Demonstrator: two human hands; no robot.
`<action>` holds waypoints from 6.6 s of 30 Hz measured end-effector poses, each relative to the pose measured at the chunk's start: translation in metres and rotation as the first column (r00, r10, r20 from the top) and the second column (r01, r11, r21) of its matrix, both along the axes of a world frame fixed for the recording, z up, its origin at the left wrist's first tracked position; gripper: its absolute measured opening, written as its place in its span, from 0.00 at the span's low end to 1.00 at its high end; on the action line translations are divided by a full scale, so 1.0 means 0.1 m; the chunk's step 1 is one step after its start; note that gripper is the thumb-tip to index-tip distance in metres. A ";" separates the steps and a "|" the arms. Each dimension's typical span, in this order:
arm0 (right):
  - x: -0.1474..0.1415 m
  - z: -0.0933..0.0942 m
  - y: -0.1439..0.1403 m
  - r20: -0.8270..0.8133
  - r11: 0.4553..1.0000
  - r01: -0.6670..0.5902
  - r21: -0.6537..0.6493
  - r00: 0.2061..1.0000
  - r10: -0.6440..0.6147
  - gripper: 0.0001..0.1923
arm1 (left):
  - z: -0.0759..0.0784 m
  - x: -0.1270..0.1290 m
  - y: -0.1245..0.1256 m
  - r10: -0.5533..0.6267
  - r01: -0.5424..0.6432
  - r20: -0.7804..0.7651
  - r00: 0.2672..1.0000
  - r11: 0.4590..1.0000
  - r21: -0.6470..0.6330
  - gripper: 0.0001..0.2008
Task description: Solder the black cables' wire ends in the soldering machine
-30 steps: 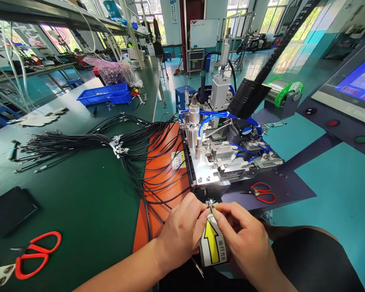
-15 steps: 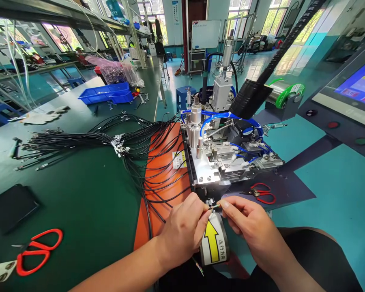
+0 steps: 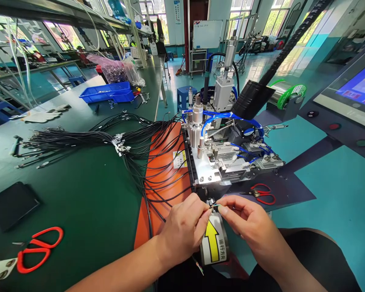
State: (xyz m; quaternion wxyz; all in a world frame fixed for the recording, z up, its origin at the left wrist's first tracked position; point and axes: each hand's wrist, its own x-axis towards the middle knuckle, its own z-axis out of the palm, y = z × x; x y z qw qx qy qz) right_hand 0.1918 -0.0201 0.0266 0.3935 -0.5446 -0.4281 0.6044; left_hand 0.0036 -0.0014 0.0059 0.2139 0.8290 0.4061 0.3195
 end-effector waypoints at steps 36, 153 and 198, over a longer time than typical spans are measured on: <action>-0.08 -0.23 0.11 0.102 0.978 -0.012 0.209 0.995 -0.010 0.14 | 0.10 0.00 0.02 0.029 -0.023 0.040 0.999 0.990 -0.142 0.11; 0.03 -0.23 0.14 0.383 0.986 -0.138 0.098 0.919 0.090 0.15 | 0.03 0.03 0.04 0.120 -0.126 -0.165 0.979 0.992 -0.026 0.10; 0.01 -0.32 0.24 0.498 0.942 -0.123 0.312 0.866 -0.052 0.13 | 0.21 0.03 -0.03 0.042 -0.040 -0.422 0.906 0.999 0.013 0.15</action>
